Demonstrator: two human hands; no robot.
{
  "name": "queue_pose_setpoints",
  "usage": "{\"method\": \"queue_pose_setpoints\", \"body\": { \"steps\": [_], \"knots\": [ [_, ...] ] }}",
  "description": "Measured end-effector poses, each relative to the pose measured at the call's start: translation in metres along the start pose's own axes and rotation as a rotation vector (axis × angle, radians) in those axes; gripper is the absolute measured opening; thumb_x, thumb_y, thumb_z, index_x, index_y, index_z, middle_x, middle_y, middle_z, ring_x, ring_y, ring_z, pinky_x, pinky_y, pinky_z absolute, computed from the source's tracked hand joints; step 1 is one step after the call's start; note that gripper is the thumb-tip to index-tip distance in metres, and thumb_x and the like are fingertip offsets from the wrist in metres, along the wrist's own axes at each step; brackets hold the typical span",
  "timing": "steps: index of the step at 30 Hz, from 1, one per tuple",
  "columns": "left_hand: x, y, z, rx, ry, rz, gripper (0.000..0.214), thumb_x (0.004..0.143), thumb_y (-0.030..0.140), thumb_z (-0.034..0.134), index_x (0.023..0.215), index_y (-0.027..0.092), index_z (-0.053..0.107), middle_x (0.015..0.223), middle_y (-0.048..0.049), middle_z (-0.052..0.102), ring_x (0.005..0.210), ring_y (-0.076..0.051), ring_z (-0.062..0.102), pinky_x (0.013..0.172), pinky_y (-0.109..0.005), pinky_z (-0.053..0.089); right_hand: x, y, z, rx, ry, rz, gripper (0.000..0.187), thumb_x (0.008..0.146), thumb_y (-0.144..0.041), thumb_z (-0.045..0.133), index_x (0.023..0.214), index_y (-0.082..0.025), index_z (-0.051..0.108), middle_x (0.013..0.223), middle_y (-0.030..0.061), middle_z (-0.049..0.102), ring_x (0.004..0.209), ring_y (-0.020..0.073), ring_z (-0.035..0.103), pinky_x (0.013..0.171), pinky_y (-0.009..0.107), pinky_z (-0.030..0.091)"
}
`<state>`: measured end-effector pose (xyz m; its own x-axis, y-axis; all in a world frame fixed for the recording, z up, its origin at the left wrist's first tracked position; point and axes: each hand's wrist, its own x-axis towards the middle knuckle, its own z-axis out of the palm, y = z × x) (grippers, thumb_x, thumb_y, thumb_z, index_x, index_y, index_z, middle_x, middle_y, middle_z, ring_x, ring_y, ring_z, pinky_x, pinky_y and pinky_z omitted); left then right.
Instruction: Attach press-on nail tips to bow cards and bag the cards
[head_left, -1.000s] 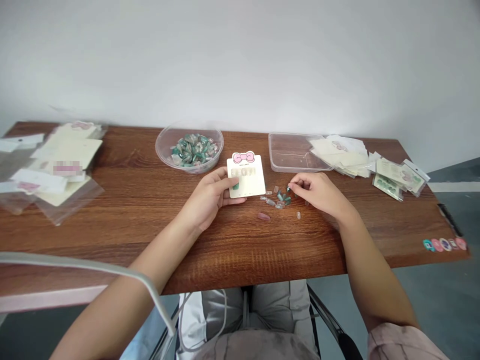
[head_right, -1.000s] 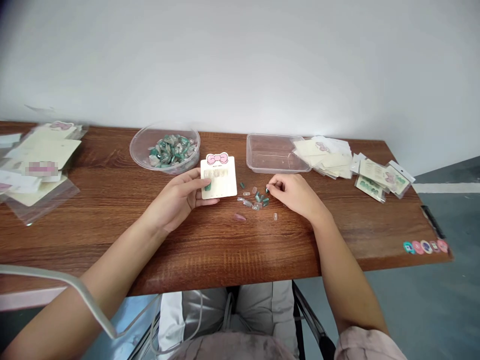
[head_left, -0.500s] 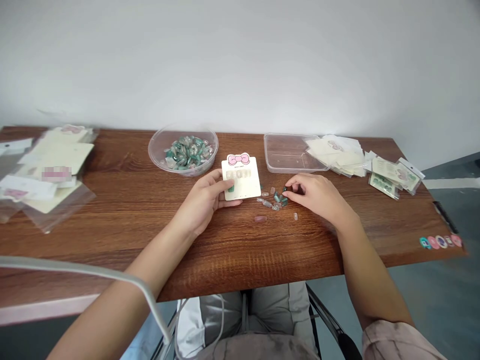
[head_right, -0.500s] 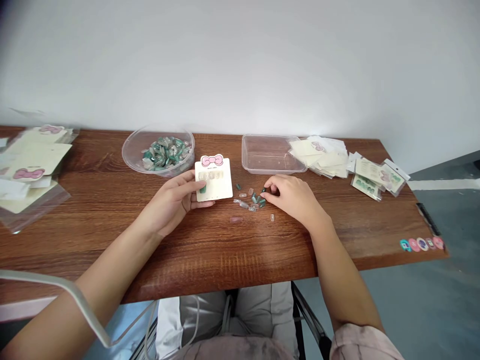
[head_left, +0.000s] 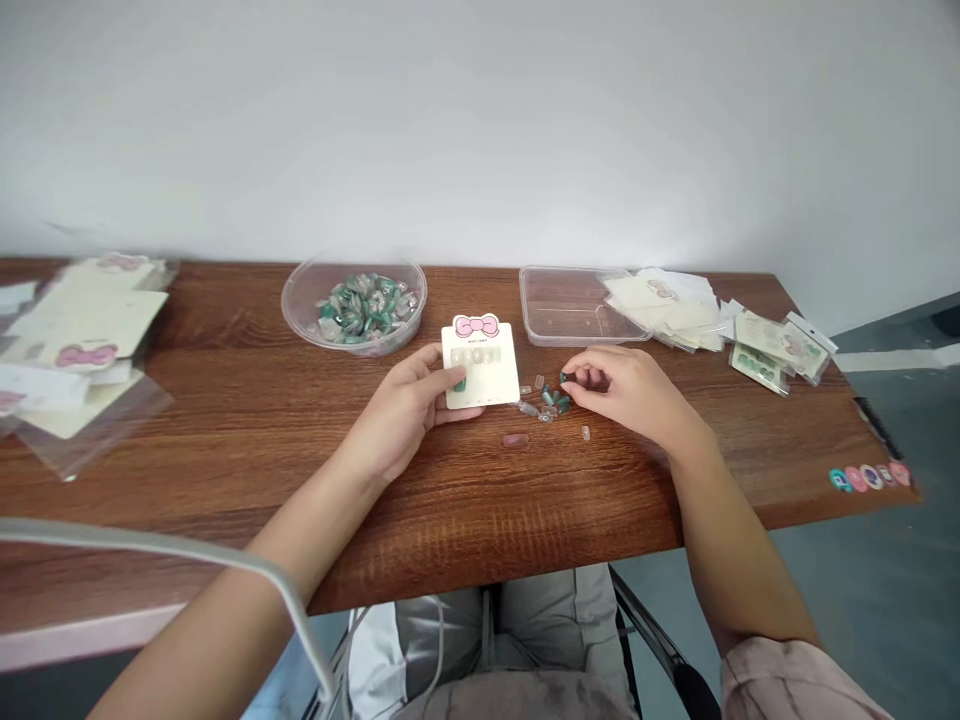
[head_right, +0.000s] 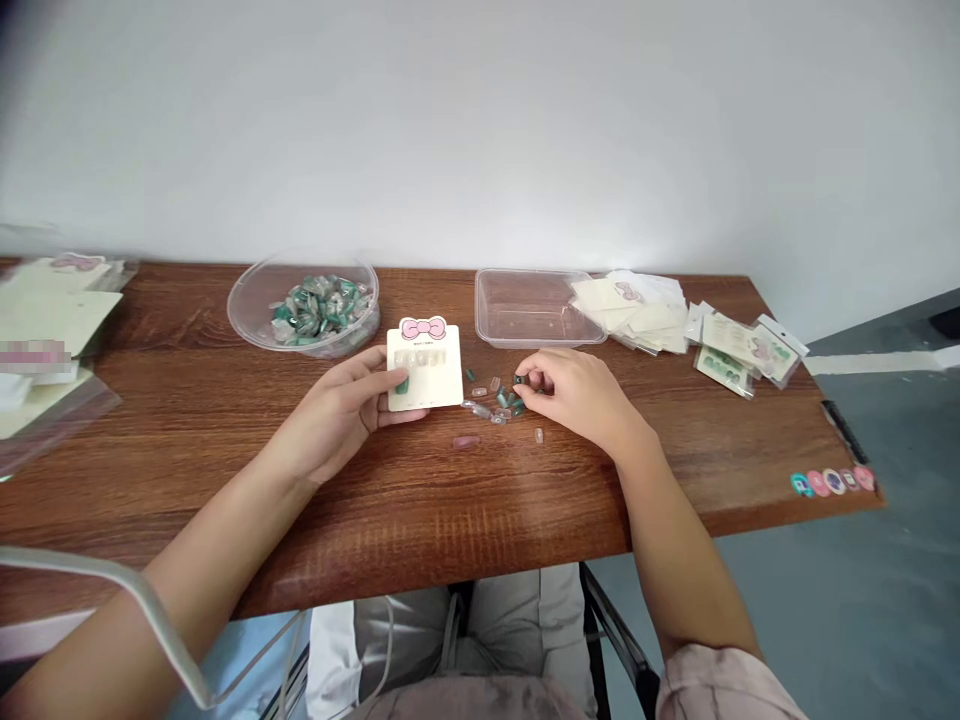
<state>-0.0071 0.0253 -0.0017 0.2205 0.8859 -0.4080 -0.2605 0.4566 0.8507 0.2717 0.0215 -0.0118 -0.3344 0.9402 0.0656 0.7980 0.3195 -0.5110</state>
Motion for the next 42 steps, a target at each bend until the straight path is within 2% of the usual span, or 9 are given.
{"method": "queue_pose_setpoints", "body": {
  "steps": [6, 10, 13, 23, 32, 38, 42],
  "knots": [
    [-0.005, -0.01, 0.008, 0.007, -0.079, -0.024, 0.028, 0.088, 0.022, 0.071, 0.115, 0.016, 0.068, 0.119, -0.0098, 0.076, 0.095, -0.02, 0.075, 0.068, -0.025, 0.066, -0.007, -0.016, 0.004, 0.089, 0.19, -0.268, 0.006, 0.092, -0.018, 0.068, 0.096, -0.023, 0.069, 0.08, -0.0008, 0.066, 0.071, 0.0148, 0.06, 0.066, 0.029, 0.048],
    [-0.01, -0.016, 0.014, 0.001, -0.105, -0.037, 0.033, 0.084, 0.029, 0.077, 0.113, 0.017, 0.067, 0.124, -0.0098, 0.074, 0.104, -0.024, 0.074, 0.073, -0.029, 0.067, -0.008, -0.035, 0.014, 0.091, 0.25, -0.407, 0.007, 0.095, -0.016, 0.067, 0.1, -0.021, 0.068, 0.081, 0.0007, 0.068, 0.073, 0.0156, 0.063, 0.065, 0.028, 0.05],
    [-0.013, -0.02, 0.017, -0.012, -0.149, -0.05, 0.037, 0.082, 0.034, 0.081, 0.113, 0.018, 0.066, 0.125, -0.0095, 0.073, 0.11, -0.026, 0.072, 0.079, -0.033, 0.067, -0.008, -0.048, 0.023, 0.056, 0.287, -0.459, 0.005, 0.096, -0.015, 0.066, 0.098, -0.02, 0.067, 0.08, 0.0016, 0.07, 0.072, 0.0159, 0.064, 0.065, 0.029, 0.051],
    [-0.019, -0.021, 0.019, 0.047, -0.198, -0.018, 0.038, 0.088, 0.038, 0.074, 0.119, 0.02, 0.063, 0.134, -0.0084, 0.069, 0.112, -0.026, 0.07, 0.088, -0.038, 0.064, -0.009, -0.057, 0.035, -0.086, 0.319, -0.443, 0.007, 0.098, -0.019, 0.065, 0.093, -0.018, 0.07, 0.075, 0.0013, 0.07, 0.067, 0.0155, 0.062, 0.062, 0.029, 0.049],
    [-0.019, -0.022, 0.019, 0.106, -0.237, 0.008, 0.026, 0.098, 0.031, 0.06, 0.121, 0.019, 0.061, 0.142, -0.0089, 0.064, 0.114, -0.023, 0.069, 0.087, -0.033, 0.062, -0.008, -0.059, 0.035, -0.134, 0.343, -0.456, 0.008, 0.098, -0.019, 0.066, 0.093, -0.017, 0.071, 0.074, 0.0013, 0.069, 0.066, 0.0158, 0.062, 0.062, 0.029, 0.048],
    [-0.019, -0.022, 0.019, 0.108, -0.243, -0.001, 0.035, 0.093, 0.039, 0.069, 0.121, 0.02, 0.061, 0.136, -0.009, 0.067, 0.115, -0.025, 0.068, 0.09, -0.036, 0.061, -0.008, -0.058, 0.035, -0.143, 0.323, -0.455, 0.01, 0.099, -0.02, 0.065, 0.093, -0.016, 0.072, 0.075, 0.0014, 0.07, 0.067, 0.0155, 0.062, 0.063, 0.029, 0.047],
    [-0.02, -0.022, 0.019, 0.113, -0.242, -0.001, 0.035, 0.093, 0.038, 0.069, 0.122, 0.02, 0.062, 0.136, -0.0087, 0.067, 0.116, -0.026, 0.068, 0.091, -0.038, 0.061, -0.008, -0.058, 0.035, -0.139, 0.313, -0.446, 0.013, 0.101, -0.023, 0.064, 0.092, -0.018, 0.071, 0.076, 0.001, 0.07, 0.068, 0.0153, 0.062, 0.062, 0.029, 0.046]
  ]
}}
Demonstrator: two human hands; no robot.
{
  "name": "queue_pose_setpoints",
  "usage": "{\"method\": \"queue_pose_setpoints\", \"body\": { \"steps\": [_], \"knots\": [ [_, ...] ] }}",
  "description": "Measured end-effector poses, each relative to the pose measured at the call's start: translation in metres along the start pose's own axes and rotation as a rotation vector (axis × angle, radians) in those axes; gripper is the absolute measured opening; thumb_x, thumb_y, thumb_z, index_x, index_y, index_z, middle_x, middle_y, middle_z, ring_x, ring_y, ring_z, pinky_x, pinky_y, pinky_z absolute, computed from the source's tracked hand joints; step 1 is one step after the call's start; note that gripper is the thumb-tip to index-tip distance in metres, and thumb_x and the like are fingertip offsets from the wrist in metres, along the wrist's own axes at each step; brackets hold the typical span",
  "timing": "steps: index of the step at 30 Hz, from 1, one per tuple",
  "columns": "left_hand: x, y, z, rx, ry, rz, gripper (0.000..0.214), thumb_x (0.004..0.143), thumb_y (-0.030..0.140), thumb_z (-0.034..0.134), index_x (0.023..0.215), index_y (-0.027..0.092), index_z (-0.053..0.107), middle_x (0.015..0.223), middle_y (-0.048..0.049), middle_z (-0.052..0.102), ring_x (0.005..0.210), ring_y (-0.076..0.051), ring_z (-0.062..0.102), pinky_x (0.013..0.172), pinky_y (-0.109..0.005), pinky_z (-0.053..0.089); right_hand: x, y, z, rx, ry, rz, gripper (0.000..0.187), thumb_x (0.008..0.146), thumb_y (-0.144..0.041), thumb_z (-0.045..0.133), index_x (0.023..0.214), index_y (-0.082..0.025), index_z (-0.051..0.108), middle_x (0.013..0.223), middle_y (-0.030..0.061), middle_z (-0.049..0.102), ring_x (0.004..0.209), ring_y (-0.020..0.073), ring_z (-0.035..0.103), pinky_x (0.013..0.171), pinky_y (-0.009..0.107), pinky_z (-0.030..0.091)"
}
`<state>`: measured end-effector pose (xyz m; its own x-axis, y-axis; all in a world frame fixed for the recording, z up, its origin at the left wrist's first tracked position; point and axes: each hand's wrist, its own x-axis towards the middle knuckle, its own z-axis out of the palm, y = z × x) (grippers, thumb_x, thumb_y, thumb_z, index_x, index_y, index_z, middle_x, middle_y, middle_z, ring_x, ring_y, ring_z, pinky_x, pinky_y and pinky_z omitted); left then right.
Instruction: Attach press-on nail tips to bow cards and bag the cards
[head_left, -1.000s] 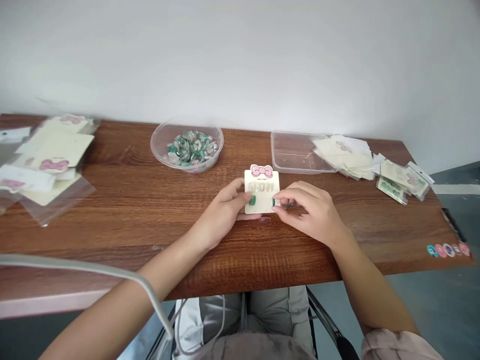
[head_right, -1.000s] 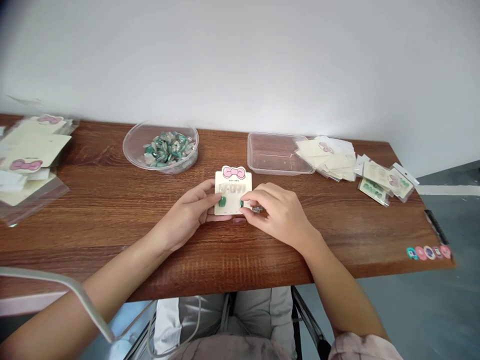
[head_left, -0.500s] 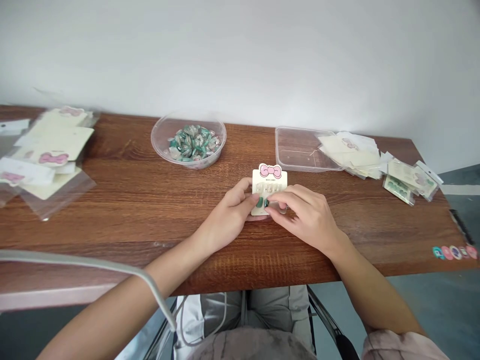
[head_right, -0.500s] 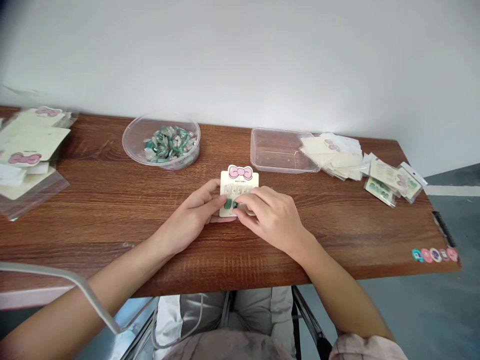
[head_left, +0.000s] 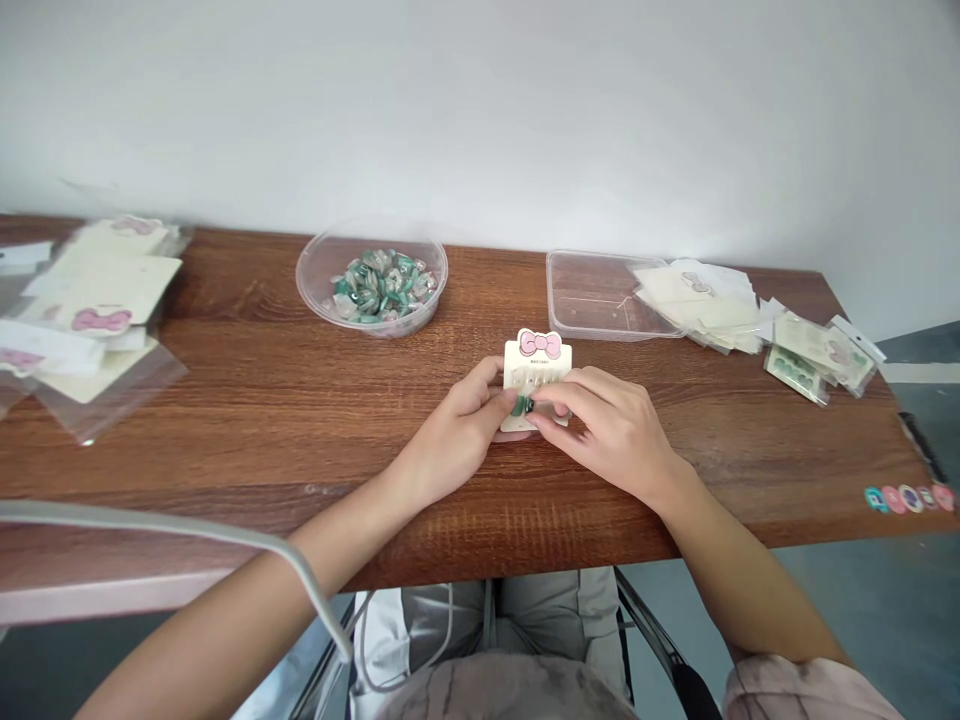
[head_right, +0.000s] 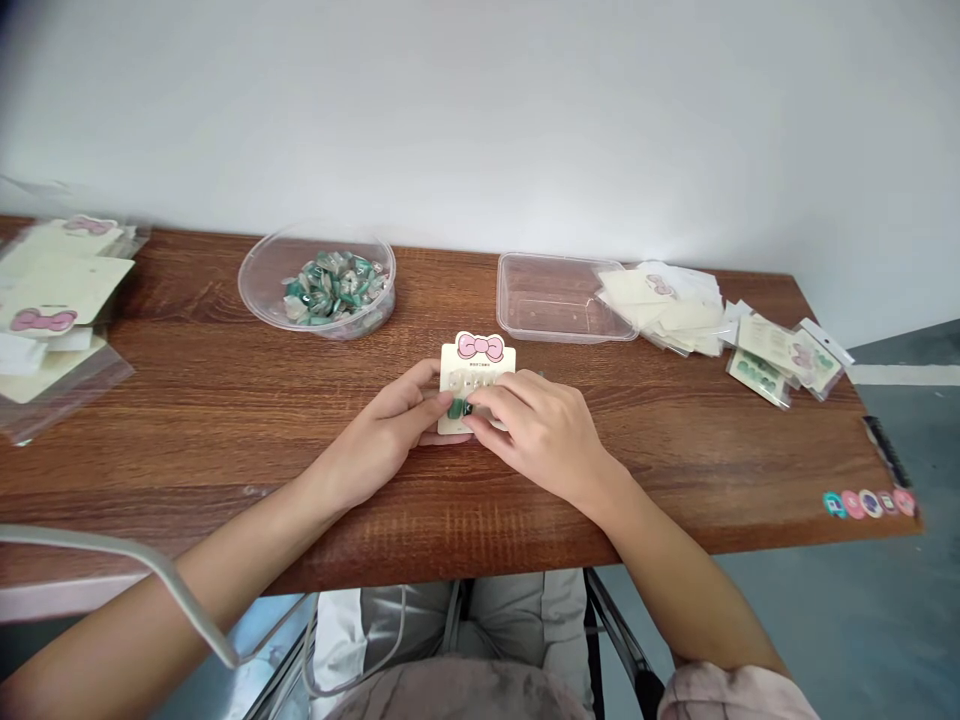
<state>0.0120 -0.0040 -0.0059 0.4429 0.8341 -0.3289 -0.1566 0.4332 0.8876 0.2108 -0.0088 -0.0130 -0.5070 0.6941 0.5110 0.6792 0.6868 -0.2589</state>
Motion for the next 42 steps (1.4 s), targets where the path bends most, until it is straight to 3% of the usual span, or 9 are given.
{"method": "queue_pose_setpoints", "body": {
  "steps": [9, 18, 24, 32, 37, 39, 42],
  "knots": [
    [0.001, 0.001, 0.0, -0.008, 0.028, -0.03, 0.03, 0.093, 0.034, 0.068, 0.121, 0.021, 0.065, 0.133, -0.0082, 0.07, 0.114, -0.025, 0.07, 0.088, -0.036, 0.061, -0.002, 0.001, 0.0, 0.005, -0.028, 0.0, 0.017, 0.103, -0.026, 0.061, 0.094, -0.019, 0.073, 0.078, 0.0017, 0.071, 0.07, 0.0154, 0.064, 0.064, 0.029, 0.046],
    [0.002, 0.003, 0.003, -0.056, -0.002, -0.032, 0.033, 0.083, 0.018, 0.074, 0.114, 0.017, 0.061, 0.106, -0.0068, 0.078, 0.1, -0.023, 0.075, 0.09, -0.035, 0.057, -0.002, 0.001, 0.001, 0.012, -0.028, -0.003, 0.018, 0.103, -0.028, 0.064, 0.09, -0.018, 0.073, 0.074, 0.0016, 0.069, 0.068, 0.0151, 0.063, 0.06, 0.028, 0.043],
    [0.003, 0.003, 0.001, -0.055, 0.015, -0.054, 0.038, 0.079, 0.017, 0.074, 0.116, 0.017, 0.063, 0.114, -0.0081, 0.077, 0.107, -0.025, 0.073, 0.088, -0.033, 0.057, -0.003, 0.001, 0.003, 0.0, -0.017, 0.006, 0.016, 0.103, -0.029, 0.061, 0.095, -0.02, 0.072, 0.074, 0.0009, 0.069, 0.069, 0.015, 0.063, 0.062, 0.028, 0.044],
    [0.005, 0.001, -0.003, -0.1, 0.041, -0.103, 0.047, 0.075, 0.023, 0.085, 0.117, 0.017, 0.066, 0.108, -0.0084, 0.079, 0.094, -0.021, 0.075, 0.081, -0.03, 0.06, 0.0, 0.004, -0.009, 0.092, 0.13, -0.009, 0.012, 0.098, -0.03, 0.068, 0.107, -0.022, 0.068, 0.073, -0.0003, 0.068, 0.066, 0.0157, 0.063, 0.062, 0.029, 0.05],
    [0.008, 0.003, -0.004, -0.103, 0.1, -0.091, 0.049, 0.074, 0.026, 0.088, 0.117, 0.016, 0.066, 0.108, -0.0098, 0.08, 0.09, -0.022, 0.076, 0.071, -0.028, 0.062, -0.001, 0.016, -0.024, 0.114, 0.2, 0.126, 0.008, 0.097, -0.024, 0.065, 0.101, -0.025, 0.071, 0.071, -0.0004, 0.069, 0.063, 0.0162, 0.063, 0.061, 0.032, 0.05],
    [0.008, 0.005, -0.006, -0.104, 0.126, -0.086, 0.051, 0.072, 0.027, 0.09, 0.115, 0.016, 0.066, 0.107, -0.0102, 0.08, 0.088, -0.022, 0.077, 0.07, -0.028, 0.063, -0.003, 0.024, -0.029, 0.092, 0.156, 0.229, 0.01, 0.097, -0.021, 0.063, 0.097, -0.024, 0.072, 0.075, 0.0008, 0.072, 0.065, 0.0169, 0.066, 0.064, 0.032, 0.051],
    [0.01, 0.006, -0.008, -0.107, 0.158, -0.062, 0.051, 0.07, 0.027, 0.091, 0.113, 0.015, 0.067, 0.107, -0.0095, 0.081, 0.085, -0.02, 0.077, 0.067, -0.026, 0.063, -0.008, 0.039, -0.035, 0.052, -0.075, 0.374, 0.01, 0.096, -0.02, 0.064, 0.097, -0.023, 0.074, 0.084, 0.0019, 0.077, 0.071, 0.0182, 0.069, 0.067, 0.033, 0.051]
  ]
}}
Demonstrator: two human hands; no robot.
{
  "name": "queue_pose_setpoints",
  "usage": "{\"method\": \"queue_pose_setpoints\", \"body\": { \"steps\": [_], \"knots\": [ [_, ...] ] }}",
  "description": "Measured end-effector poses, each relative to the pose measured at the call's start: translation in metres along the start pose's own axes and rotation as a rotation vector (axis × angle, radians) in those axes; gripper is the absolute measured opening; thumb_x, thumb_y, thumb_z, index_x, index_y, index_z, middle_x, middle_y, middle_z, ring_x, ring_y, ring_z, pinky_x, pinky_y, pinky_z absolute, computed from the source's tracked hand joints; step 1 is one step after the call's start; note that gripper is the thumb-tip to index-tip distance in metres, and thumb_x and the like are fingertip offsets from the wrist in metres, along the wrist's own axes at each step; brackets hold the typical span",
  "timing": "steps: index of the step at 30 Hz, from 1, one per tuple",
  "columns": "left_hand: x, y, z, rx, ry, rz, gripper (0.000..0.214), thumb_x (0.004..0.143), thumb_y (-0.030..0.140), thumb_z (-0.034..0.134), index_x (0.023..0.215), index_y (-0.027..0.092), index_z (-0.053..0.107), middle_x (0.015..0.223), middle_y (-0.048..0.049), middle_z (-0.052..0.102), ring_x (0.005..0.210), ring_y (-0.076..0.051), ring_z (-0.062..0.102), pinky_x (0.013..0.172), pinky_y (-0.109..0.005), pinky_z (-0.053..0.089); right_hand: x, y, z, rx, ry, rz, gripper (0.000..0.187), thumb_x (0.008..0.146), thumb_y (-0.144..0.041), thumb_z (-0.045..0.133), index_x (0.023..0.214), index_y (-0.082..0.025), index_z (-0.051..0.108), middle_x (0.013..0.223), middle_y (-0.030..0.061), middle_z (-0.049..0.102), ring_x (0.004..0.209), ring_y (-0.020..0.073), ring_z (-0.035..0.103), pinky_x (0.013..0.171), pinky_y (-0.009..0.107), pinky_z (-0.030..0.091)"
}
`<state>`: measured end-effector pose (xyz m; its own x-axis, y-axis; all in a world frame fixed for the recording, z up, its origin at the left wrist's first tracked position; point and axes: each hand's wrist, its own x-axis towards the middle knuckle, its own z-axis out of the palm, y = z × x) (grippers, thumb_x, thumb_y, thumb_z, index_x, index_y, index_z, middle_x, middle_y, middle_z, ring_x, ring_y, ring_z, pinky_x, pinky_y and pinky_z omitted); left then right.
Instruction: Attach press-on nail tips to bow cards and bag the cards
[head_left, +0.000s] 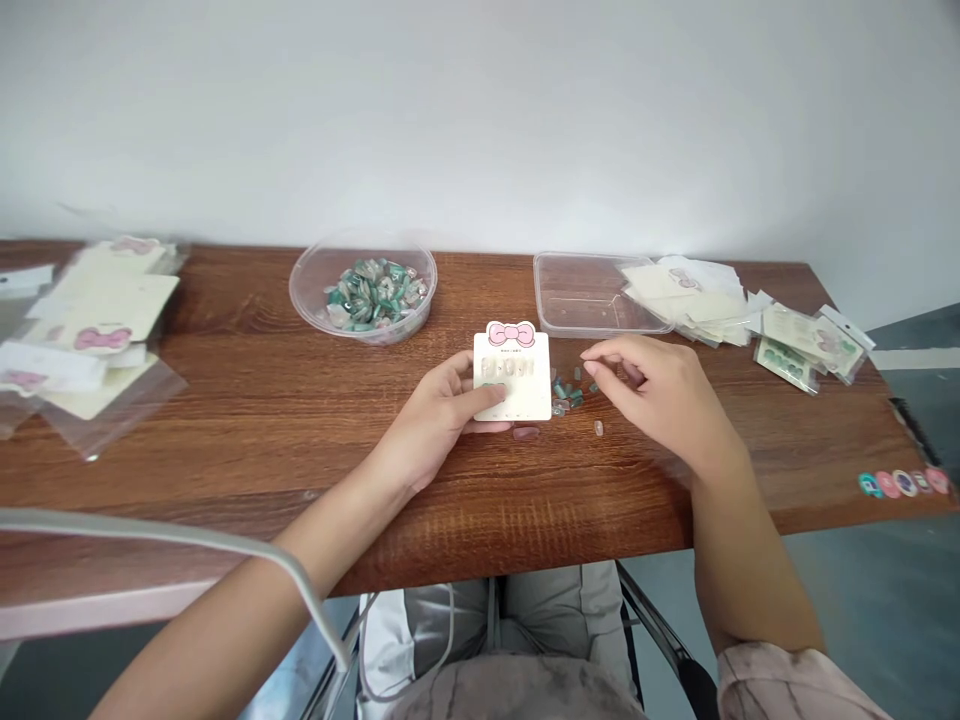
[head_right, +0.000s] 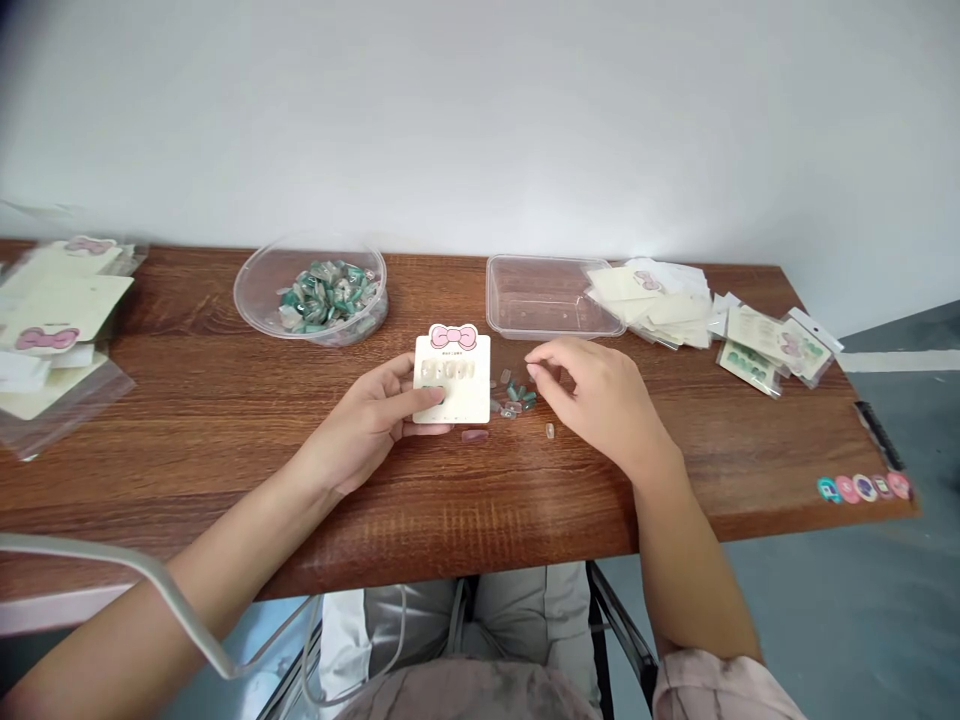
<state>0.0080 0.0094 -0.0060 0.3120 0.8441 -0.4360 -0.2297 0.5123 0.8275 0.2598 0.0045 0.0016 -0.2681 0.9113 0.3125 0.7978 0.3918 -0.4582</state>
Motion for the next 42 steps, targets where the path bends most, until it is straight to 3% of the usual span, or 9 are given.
{"method": "queue_pose_setpoints", "body": {
  "steps": [4, 12, 17, 22, 27, 31, 36, 42],
  "knots": [
    [0.001, 0.001, -0.002, -0.016, 0.029, 0.024, 0.049, 0.07, 0.024, 0.09, 0.113, 0.015, 0.069, 0.108, -0.0083, 0.081, 0.082, -0.017, 0.076, 0.064, -0.022, 0.063, 0.0, 0.018, -0.001, -0.102, -0.199, 0.1, 0.012, 0.094, -0.022, 0.067, 0.102, -0.024, 0.076, 0.088, 0.0011, 0.079, 0.073, 0.0195, 0.07, 0.066, 0.033, 0.049],
    [0.002, 0.001, -0.003, -0.006, 0.027, 0.023, 0.049, 0.072, 0.023, 0.089, 0.116, 0.015, 0.068, 0.114, -0.0113, 0.08, 0.091, -0.022, 0.078, 0.064, -0.023, 0.063, 0.003, 0.027, 0.006, -0.126, -0.264, 0.044, 0.014, 0.096, -0.02, 0.066, 0.102, -0.026, 0.077, 0.09, -0.0005, 0.077, 0.073, 0.0174, 0.067, 0.067, 0.032, 0.045],
    [0.002, 0.003, -0.002, 0.002, 0.039, 0.025, 0.054, 0.068, 0.022, 0.09, 0.117, 0.015, 0.068, 0.113, -0.0112, 0.08, 0.092, -0.022, 0.078, 0.063, -0.023, 0.063, 0.005, 0.025, 0.012, -0.12, -0.291, 0.073, 0.01, 0.097, -0.024, 0.067, 0.089, -0.023, 0.071, 0.08, -0.0019, 0.072, 0.071, 0.0168, 0.062, 0.067, 0.031, 0.041],
    [0.001, 0.005, -0.002, -0.001, 0.048, 0.034, 0.047, 0.071, 0.023, 0.088, 0.114, 0.015, 0.069, 0.116, -0.0117, 0.08, 0.095, -0.023, 0.078, 0.063, -0.022, 0.062, 0.005, 0.021, 0.012, -0.093, -0.281, 0.097, 0.02, 0.098, -0.032, 0.067, 0.08, -0.022, 0.067, 0.077, -0.0012, 0.071, 0.069, 0.0166, 0.059, 0.067, 0.031, 0.039],
    [0.001, 0.004, -0.003, 0.014, 0.05, 0.049, 0.044, 0.074, 0.024, 0.087, 0.112, 0.015, 0.068, 0.12, -0.0117, 0.079, 0.101, -0.024, 0.077, 0.066, -0.023, 0.063, 0.005, 0.025, 0.006, -0.011, -0.246, 0.115, 0.008, 0.095, -0.024, 0.066, 0.097, -0.023, 0.074, 0.081, -0.0012, 0.071, 0.071, 0.0161, 0.061, 0.069, 0.031, 0.042],
    [0.002, 0.003, -0.003, 0.012, 0.04, 0.047, 0.045, 0.073, 0.024, 0.088, 0.112, 0.016, 0.068, 0.119, -0.0107, 0.079, 0.101, -0.024, 0.077, 0.066, -0.023, 0.064, 0.005, 0.033, 0.008, 0.032, -0.33, 0.068, 0.024, 0.098, -0.025, 0.064, 0.119, -0.026, 0.076, 0.092, 0.0011, 0.071, 0.077, 0.017, 0.063, 0.072, 0.032, 0.045],
    [0.003, 0.003, -0.004, 0.005, 0.047, 0.035, 0.046, 0.071, 0.023, 0.088, 0.112, 0.015, 0.069, 0.117, -0.0105, 0.079, 0.099, -0.023, 0.078, 0.065, -0.022, 0.064, 0.005, 0.039, 0.013, 0.048, -0.338, 0.019, 0.024, 0.104, -0.033, 0.059, 0.116, -0.025, 0.079, 0.107, 0.0046, 0.075, 0.086, 0.0189, 0.068, 0.08, 0.034, 0.049],
    [0.003, 0.003, -0.004, 0.003, 0.055, 0.024, 0.047, 0.072, 0.022, 0.088, 0.115, 0.016, 0.069, 0.12, -0.0107, 0.079, 0.099, -0.023, 0.078, 0.066, -0.023, 0.065, 0.006, 0.04, 0.021, -0.101, -0.245, -0.067, 0.016, 0.099, -0.028, 0.068, 0.105, -0.02, 0.081, 0.089, 0.0034, 0.076, 0.081, 0.0204, 0.069, 0.074, 0.034, 0.048]
  ]
}}
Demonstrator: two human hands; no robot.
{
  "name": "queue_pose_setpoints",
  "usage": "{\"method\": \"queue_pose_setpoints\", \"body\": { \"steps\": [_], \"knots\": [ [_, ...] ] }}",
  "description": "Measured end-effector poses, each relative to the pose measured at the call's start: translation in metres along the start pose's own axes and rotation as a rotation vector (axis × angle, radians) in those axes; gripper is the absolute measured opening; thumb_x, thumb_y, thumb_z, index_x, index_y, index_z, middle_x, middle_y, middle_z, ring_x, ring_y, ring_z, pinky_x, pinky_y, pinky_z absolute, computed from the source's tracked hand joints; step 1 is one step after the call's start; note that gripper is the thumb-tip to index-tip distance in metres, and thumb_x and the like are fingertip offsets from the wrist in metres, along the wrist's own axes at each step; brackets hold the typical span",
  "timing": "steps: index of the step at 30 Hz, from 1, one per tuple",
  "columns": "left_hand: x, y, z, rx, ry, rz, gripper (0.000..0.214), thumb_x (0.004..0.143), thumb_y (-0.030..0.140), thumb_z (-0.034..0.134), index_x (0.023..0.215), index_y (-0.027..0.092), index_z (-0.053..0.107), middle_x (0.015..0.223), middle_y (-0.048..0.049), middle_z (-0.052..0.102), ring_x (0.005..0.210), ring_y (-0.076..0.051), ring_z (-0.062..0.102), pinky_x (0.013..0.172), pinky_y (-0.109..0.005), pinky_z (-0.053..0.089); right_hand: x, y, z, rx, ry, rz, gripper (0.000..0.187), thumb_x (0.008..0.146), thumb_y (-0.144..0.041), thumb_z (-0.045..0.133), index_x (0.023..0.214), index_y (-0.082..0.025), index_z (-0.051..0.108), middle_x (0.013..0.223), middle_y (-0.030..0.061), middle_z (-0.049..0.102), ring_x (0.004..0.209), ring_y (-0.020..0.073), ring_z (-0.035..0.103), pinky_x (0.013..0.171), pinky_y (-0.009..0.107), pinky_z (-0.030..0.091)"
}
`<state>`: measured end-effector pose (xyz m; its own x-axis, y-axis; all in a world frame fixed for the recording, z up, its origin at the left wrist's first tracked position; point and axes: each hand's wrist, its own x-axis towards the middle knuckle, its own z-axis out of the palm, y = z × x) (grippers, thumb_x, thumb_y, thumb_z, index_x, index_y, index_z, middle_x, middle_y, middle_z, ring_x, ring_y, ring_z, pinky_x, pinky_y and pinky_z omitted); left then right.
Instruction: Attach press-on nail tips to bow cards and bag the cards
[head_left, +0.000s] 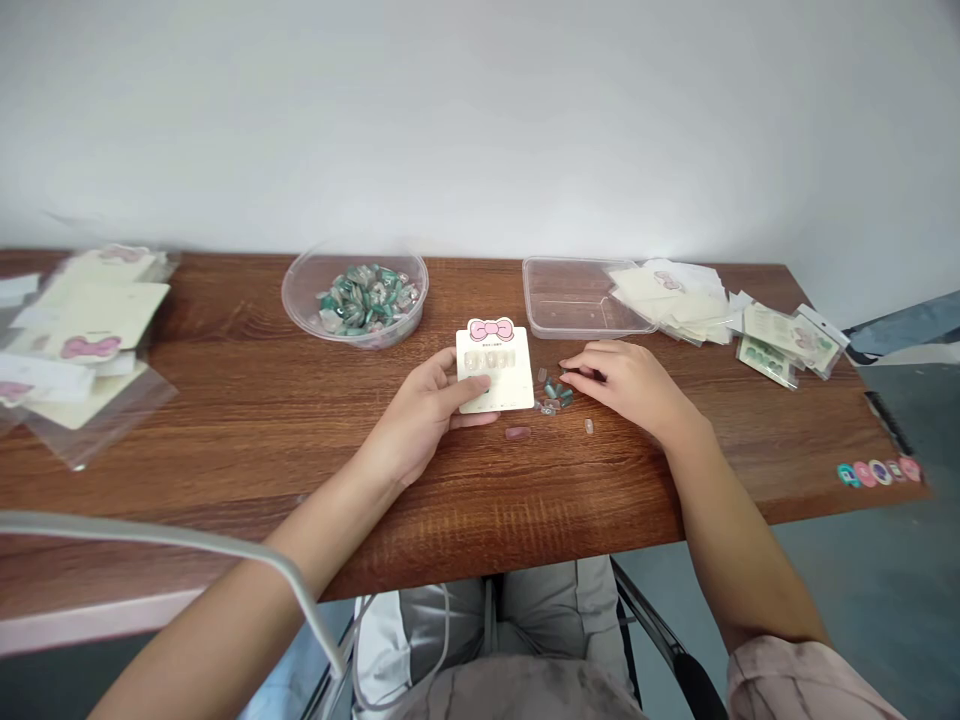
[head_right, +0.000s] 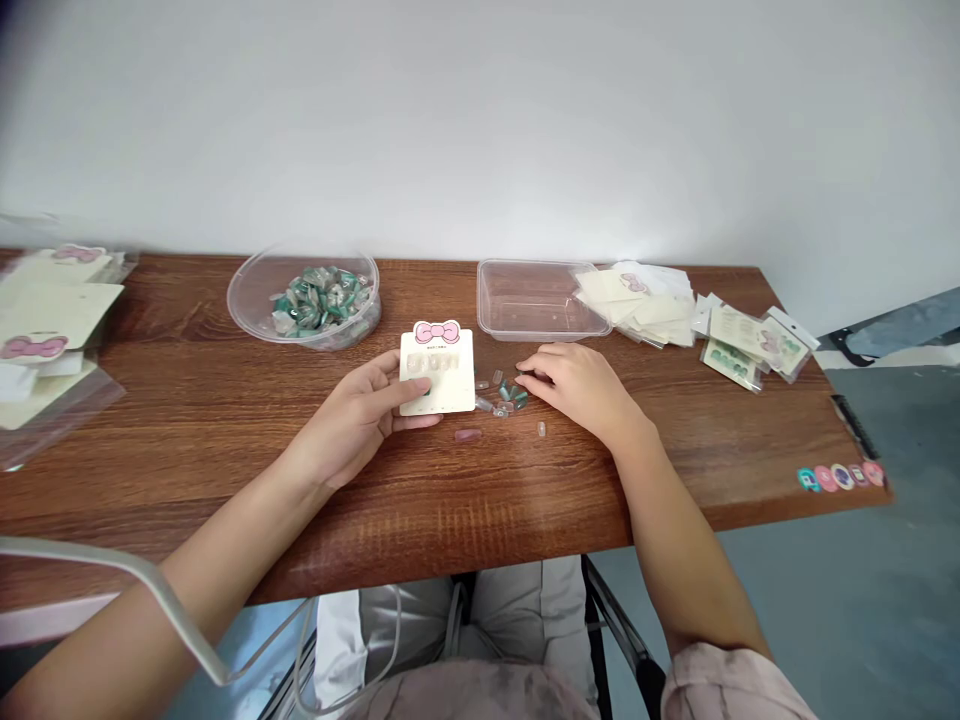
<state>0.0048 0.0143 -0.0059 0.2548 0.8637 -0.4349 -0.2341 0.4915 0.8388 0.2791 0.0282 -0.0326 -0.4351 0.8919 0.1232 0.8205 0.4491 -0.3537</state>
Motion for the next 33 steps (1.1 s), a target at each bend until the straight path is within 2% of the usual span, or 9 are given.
{"method": "queue_pose_setpoints", "body": {
  "steps": [6, 9, 15, 21, 27, 33],
  "knots": [
    [0.0, -0.001, 0.0, 0.0, -0.008, -0.005, 0.045, 0.076, 0.023, 0.085, 0.117, 0.016, 0.069, 0.121, -0.0108, 0.078, 0.102, -0.023, 0.077, 0.069, -0.024, 0.067, 0.001, 0.0, 0.005, -0.119, 0.125, -0.13, 0.013, 0.098, -0.024, 0.068, 0.098, -0.017, 0.08, 0.081, 0.0027, 0.075, 0.071, 0.0181, 0.066, 0.07, 0.034, 0.048],
    [0.0, -0.003, -0.001, -0.003, -0.02, 0.002, 0.039, 0.081, 0.025, 0.08, 0.117, 0.015, 0.068, 0.124, -0.0111, 0.077, 0.102, -0.023, 0.076, 0.073, -0.028, 0.068, 0.001, -0.005, 0.004, -0.115, 0.241, -0.206, 0.015, 0.1, -0.023, 0.065, 0.098, -0.016, 0.078, 0.076, 0.002, 0.073, 0.067, 0.0166, 0.063, 0.069, 0.033, 0.05],
    [-0.003, -0.009, 0.002, 0.028, -0.046, 0.014, 0.035, 0.087, 0.031, 0.075, 0.118, 0.018, 0.067, 0.128, -0.0104, 0.073, 0.102, -0.022, 0.075, 0.07, -0.028, 0.067, 0.0, -0.042, 0.002, -0.168, 0.475, -0.389, 0.011, 0.099, -0.018, 0.065, 0.098, -0.016, 0.075, 0.072, 0.0019, 0.07, 0.064, 0.0149, 0.058, 0.063, 0.03, 0.049],
    [-0.006, -0.011, 0.008, 0.038, -0.094, 0.003, 0.041, 0.084, 0.04, 0.079, 0.117, 0.019, 0.065, 0.123, -0.0085, 0.074, 0.099, -0.021, 0.074, 0.075, -0.029, 0.066, 0.001, -0.068, 0.007, -0.158, 0.489, -0.476, 0.007, 0.097, -0.018, 0.069, 0.094, -0.015, 0.075, 0.07, 0.0, 0.068, 0.059, 0.0131, 0.054, 0.056, 0.028, 0.046],
    [-0.008, -0.013, 0.008, 0.058, -0.121, 0.008, 0.041, 0.085, 0.041, 0.08, 0.116, 0.019, 0.065, 0.125, -0.008, 0.073, 0.096, -0.02, 0.074, 0.076, -0.028, 0.065, 0.002, -0.07, 0.012, -0.157, 0.495, -0.475, 0.008, 0.097, -0.017, 0.069, 0.095, -0.014, 0.076, 0.069, -0.0002, 0.069, 0.059, 0.0129, 0.055, 0.056, 0.028, 0.046],
    [-0.009, -0.012, 0.008, 0.063, -0.135, 0.012, 0.035, 0.092, 0.037, 0.072, 0.12, 0.018, 0.063, 0.127, -0.0082, 0.073, 0.097, -0.019, 0.074, 0.078, -0.029, 0.064, 0.002, -0.071, 0.014, -0.163, 0.495, -0.471, 0.01, 0.098, -0.019, 0.069, 0.096, -0.014, 0.077, 0.07, 0.0002, 0.069, 0.059, 0.0131, 0.056, 0.056, 0.028, 0.047]
  ]
}}
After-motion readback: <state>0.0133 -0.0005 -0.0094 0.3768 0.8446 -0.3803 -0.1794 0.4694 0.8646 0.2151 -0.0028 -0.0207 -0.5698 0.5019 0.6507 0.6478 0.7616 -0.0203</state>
